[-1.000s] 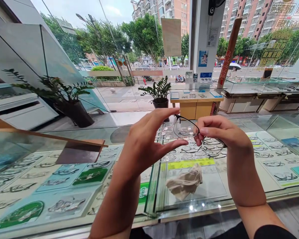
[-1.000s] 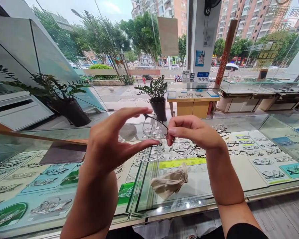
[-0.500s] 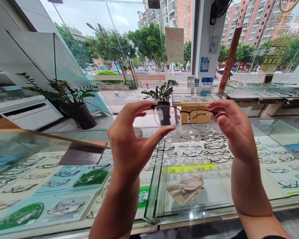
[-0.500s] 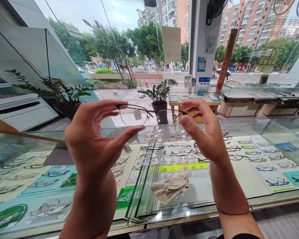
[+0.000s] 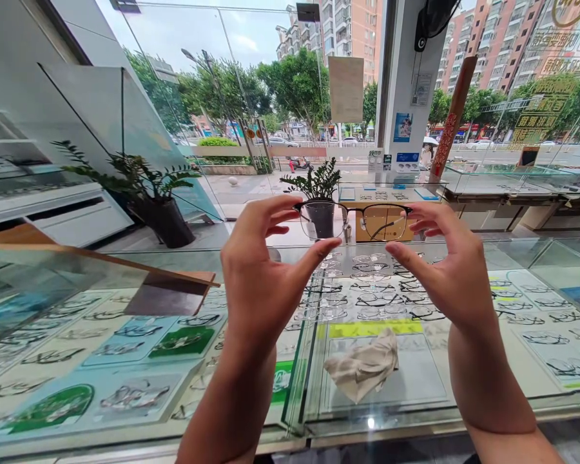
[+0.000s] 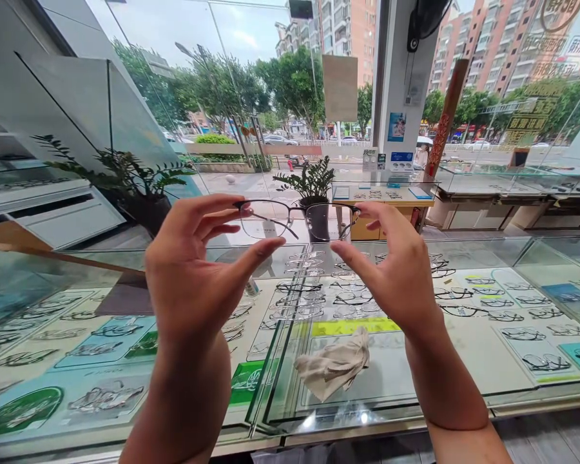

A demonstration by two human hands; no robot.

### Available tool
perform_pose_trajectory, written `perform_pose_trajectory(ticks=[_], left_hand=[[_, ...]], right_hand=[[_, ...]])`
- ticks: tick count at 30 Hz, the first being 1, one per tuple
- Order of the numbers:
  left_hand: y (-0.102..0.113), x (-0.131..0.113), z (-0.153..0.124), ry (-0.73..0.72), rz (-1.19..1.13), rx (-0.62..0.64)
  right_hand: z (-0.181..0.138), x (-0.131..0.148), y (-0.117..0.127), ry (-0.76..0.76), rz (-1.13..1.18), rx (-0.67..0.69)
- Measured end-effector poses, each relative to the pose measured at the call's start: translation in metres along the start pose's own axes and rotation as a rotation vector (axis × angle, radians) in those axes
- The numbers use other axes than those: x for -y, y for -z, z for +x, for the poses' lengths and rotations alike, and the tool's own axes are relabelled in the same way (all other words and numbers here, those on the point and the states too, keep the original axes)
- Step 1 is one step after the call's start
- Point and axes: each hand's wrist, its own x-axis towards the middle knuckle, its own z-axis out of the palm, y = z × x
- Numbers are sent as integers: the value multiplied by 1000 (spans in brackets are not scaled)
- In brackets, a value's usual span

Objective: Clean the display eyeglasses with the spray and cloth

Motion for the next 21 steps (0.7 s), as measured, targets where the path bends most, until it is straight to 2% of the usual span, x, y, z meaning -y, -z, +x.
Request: perform_pose_trajectory(ticks=[12, 21], left_hand=[[-1, 3, 1, -6, -67, 78], [-14, 3, -5, -18, -58, -25]], right_hand=[[-1, -3, 4, -7, -53, -44], [-2, 3, 3, 38, -58, -137]])
